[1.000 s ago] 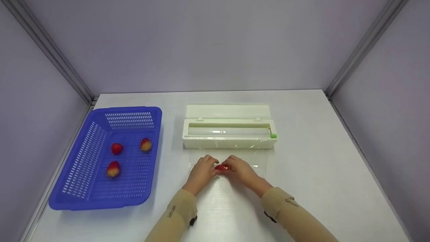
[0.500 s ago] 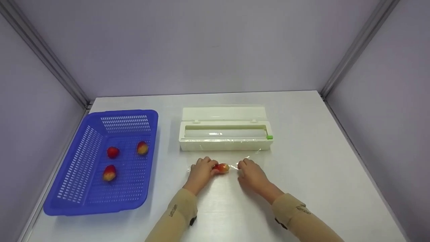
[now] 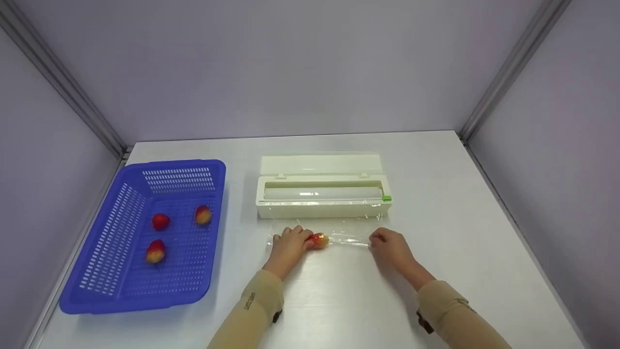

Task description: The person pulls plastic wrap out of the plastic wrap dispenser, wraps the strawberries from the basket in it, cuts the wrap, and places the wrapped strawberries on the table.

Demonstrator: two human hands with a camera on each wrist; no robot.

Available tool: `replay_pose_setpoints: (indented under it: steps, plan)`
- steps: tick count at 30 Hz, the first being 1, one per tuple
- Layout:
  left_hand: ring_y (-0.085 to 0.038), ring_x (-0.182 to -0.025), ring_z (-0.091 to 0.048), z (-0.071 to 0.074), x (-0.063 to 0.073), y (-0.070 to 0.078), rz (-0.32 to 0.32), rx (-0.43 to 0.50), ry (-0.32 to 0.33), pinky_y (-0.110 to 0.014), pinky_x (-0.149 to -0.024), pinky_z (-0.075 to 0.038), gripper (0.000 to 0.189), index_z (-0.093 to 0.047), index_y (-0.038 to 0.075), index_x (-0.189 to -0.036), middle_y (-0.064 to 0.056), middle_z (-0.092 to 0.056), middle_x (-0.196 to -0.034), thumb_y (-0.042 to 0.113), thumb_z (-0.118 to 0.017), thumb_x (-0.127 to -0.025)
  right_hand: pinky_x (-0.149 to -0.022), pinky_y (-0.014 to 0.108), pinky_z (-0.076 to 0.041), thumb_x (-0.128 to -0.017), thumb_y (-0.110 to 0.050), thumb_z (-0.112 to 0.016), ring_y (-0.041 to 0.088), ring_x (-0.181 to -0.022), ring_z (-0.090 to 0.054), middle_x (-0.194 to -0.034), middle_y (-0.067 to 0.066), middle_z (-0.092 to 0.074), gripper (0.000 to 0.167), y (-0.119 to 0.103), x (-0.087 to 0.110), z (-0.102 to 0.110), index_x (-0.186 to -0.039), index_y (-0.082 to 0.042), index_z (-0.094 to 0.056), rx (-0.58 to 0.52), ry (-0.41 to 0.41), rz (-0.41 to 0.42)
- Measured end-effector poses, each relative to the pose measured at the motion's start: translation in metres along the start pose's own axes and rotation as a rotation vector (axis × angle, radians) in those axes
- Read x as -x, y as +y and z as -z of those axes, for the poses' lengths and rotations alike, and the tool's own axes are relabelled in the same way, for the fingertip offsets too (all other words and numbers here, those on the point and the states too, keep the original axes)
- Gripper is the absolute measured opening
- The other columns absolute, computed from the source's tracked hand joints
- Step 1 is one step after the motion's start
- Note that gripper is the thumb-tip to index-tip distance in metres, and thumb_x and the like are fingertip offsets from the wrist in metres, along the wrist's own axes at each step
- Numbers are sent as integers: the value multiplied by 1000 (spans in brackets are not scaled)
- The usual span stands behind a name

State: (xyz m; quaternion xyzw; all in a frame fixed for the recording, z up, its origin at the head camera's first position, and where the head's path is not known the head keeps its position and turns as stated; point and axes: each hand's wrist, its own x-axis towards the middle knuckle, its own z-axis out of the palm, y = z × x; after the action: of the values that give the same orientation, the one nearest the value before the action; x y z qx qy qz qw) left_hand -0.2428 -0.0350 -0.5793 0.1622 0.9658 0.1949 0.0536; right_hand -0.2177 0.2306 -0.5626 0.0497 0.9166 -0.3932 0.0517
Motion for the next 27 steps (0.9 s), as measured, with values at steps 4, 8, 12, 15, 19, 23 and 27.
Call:
replay_pose_setpoints:
  steps: [4,8,12,15,19,23,27]
  plan:
    - [-24,-97,-52,0,-3,-1,2,-22,6,-46,-81,-39,37,-61,20,-115,0,-60,-104,43,-48,-89,-63,25,-43,-89,-9,-55,15,-74,-55,-80,4,-61,4,-3,-5,0,-90,-6,-56,4,34,-41]
    - [-25,-99,-53,1,-6,1,15,-3,4,-51,-87,-39,35,-62,19,-112,-1,-62,-107,42,-47,-91,-54,26,-36,-90,-10,-52,16,-64,-49,-73,4,-55,6,-8,-11,-3,-90,-7,-46,175,23,-18]
    - [-25,-100,-54,1,-9,3,39,15,11,-50,-90,-38,32,-62,18,-109,0,-64,-108,41,-46,-92,-53,30,-37,-92,-12,-49,18,-60,-45,-71,5,-54,4,-12,-17,-8,-92,-9,-47,364,-10,23]
    - [-25,-97,-56,1,-10,6,54,25,39,-46,-86,-38,28,-60,18,-111,0,-66,-107,36,-47,-94,-54,31,-39,-94,-14,-47,18,-60,-46,-72,5,-55,5,-12,-20,-11,-91,-10,-49,428,-31,29]
    - [-26,-89,-59,2,-12,9,41,-1,82,-42,-79,-39,22,-57,20,-114,-3,-69,-102,27,-48,-95,-55,31,-41,-95,-12,-47,17,-61,-47,-72,4,-56,8,-12,-20,-15,-87,-11,-50,470,-37,38]
    - [-26,-82,-61,4,-13,11,-4,-111,108,-40,-76,-40,16,-58,18,-106,-5,-69,-92,24,-49,-94,-57,33,-43,-91,-8,-52,19,-63,-50,-73,5,-55,7,-11,-17,-16,-84,-9,-55,534,-6,112]
    - [-24,-78,-63,7,-14,11,-38,-198,194,-39,-74,-40,12,-64,15,-92,-5,-69,-85,21,-54,-90,-60,34,-45,-88,-7,-55,21,-69,-50,-79,7,-52,5,-10,-13,-18,-85,-6,-59,595,33,185]
